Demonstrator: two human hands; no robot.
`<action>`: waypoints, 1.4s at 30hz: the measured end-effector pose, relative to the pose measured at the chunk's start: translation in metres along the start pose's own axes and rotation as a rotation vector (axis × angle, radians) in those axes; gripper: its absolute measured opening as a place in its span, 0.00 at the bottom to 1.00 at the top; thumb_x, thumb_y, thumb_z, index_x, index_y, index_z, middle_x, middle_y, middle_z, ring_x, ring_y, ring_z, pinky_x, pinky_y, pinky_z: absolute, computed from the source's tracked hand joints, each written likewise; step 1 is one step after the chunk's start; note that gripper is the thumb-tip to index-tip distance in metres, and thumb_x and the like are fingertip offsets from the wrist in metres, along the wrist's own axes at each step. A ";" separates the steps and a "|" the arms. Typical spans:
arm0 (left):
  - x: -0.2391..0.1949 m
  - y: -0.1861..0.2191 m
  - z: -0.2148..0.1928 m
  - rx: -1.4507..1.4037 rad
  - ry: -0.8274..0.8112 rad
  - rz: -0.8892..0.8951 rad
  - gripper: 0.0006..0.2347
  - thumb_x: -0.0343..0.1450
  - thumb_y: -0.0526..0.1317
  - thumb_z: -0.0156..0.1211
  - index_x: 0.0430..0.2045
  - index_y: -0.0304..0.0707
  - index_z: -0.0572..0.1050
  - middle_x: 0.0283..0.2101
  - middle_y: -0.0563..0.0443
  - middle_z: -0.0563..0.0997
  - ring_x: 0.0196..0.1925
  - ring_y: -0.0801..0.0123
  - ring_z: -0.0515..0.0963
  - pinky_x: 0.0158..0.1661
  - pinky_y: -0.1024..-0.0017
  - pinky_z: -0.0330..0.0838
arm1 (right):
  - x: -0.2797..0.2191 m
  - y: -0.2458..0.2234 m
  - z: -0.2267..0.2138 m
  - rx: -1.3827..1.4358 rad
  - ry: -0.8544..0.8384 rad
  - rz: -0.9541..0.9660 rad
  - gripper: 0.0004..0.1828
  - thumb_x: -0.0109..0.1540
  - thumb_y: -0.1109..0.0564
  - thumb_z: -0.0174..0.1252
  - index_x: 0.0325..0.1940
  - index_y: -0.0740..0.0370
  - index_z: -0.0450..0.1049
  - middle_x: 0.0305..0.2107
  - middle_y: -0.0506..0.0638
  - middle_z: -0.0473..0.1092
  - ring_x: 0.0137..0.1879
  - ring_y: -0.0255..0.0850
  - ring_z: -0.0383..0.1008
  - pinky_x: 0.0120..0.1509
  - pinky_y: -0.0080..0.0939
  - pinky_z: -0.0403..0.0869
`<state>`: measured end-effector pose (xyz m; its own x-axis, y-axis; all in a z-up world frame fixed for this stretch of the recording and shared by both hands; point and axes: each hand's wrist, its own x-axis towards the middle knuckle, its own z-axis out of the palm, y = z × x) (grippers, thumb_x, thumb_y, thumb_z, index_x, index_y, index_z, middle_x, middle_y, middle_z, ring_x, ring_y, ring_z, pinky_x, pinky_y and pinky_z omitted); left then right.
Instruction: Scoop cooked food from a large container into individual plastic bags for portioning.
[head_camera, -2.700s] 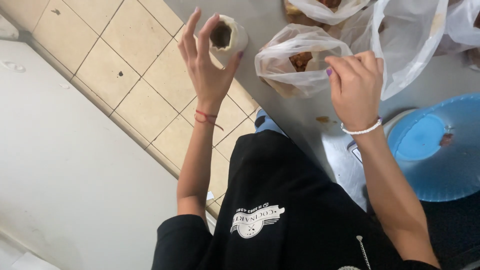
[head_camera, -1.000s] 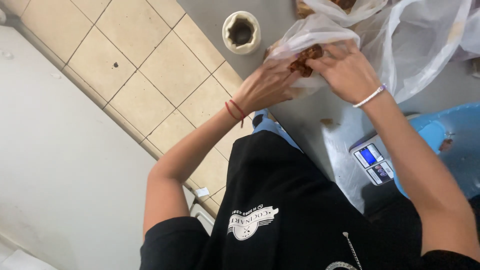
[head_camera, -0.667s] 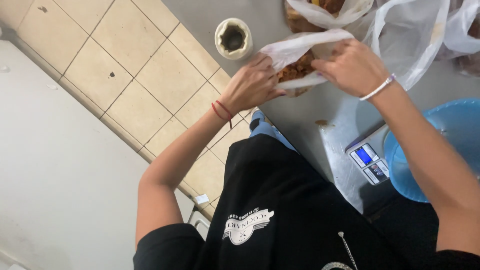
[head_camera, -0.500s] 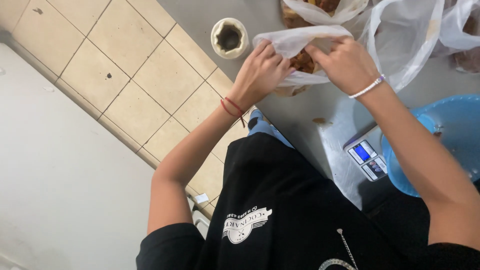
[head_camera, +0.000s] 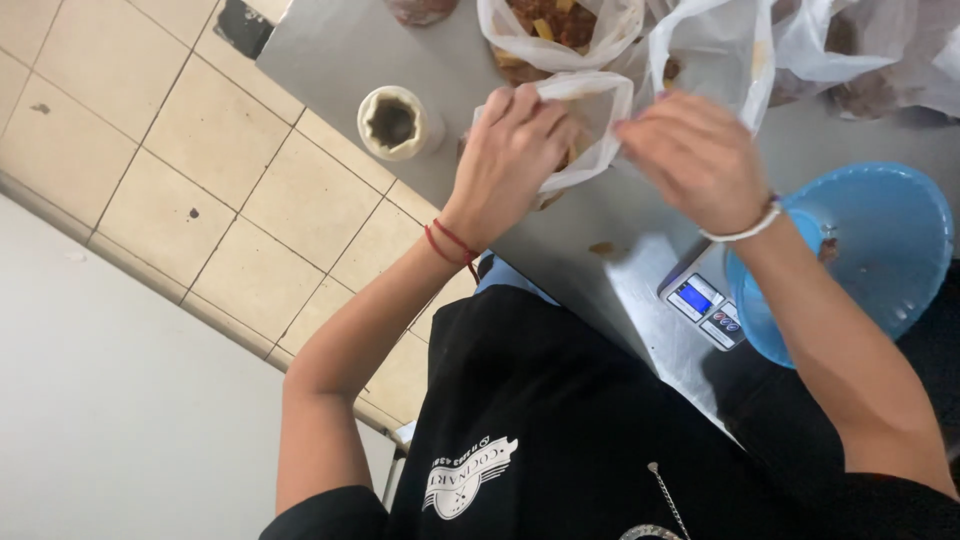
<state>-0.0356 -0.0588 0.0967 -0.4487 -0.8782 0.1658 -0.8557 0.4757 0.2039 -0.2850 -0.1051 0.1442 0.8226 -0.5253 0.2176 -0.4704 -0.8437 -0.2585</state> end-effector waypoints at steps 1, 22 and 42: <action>0.004 0.004 -0.009 -0.144 0.149 0.107 0.11 0.70 0.39 0.58 0.44 0.40 0.79 0.45 0.55 0.78 0.53 0.64 0.71 0.56 0.67 0.62 | -0.010 0.001 -0.016 -0.001 0.103 0.060 0.08 0.67 0.68 0.65 0.50 0.65 0.78 0.43 0.54 0.77 0.55 0.49 0.78 0.70 0.52 0.73; 0.136 0.058 0.149 0.330 0.033 0.051 0.15 0.57 0.42 0.61 0.38 0.51 0.79 0.35 0.56 0.81 0.44 0.66 0.81 0.57 0.56 0.58 | -0.078 0.091 0.039 -0.271 -0.282 0.408 0.53 0.46 0.40 0.77 0.74 0.54 0.68 0.51 0.53 0.72 0.60 0.47 0.73 0.57 0.51 0.62; 0.071 -0.073 0.123 0.020 -0.136 -0.058 0.07 0.65 0.36 0.58 0.18 0.47 0.82 0.23 0.47 0.82 0.31 0.59 0.82 0.50 0.62 0.66 | 0.082 0.140 0.115 -0.279 -0.231 -0.065 0.14 0.59 0.59 0.64 0.49 0.55 0.79 0.41 0.45 0.77 0.54 0.42 0.76 0.57 0.44 0.75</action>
<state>-0.0365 -0.1623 -0.0253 -0.4276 -0.9037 0.0218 -0.8857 0.4236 0.1902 -0.2464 -0.2541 0.0178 0.8891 -0.4578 -0.0011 -0.4577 -0.8888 0.0222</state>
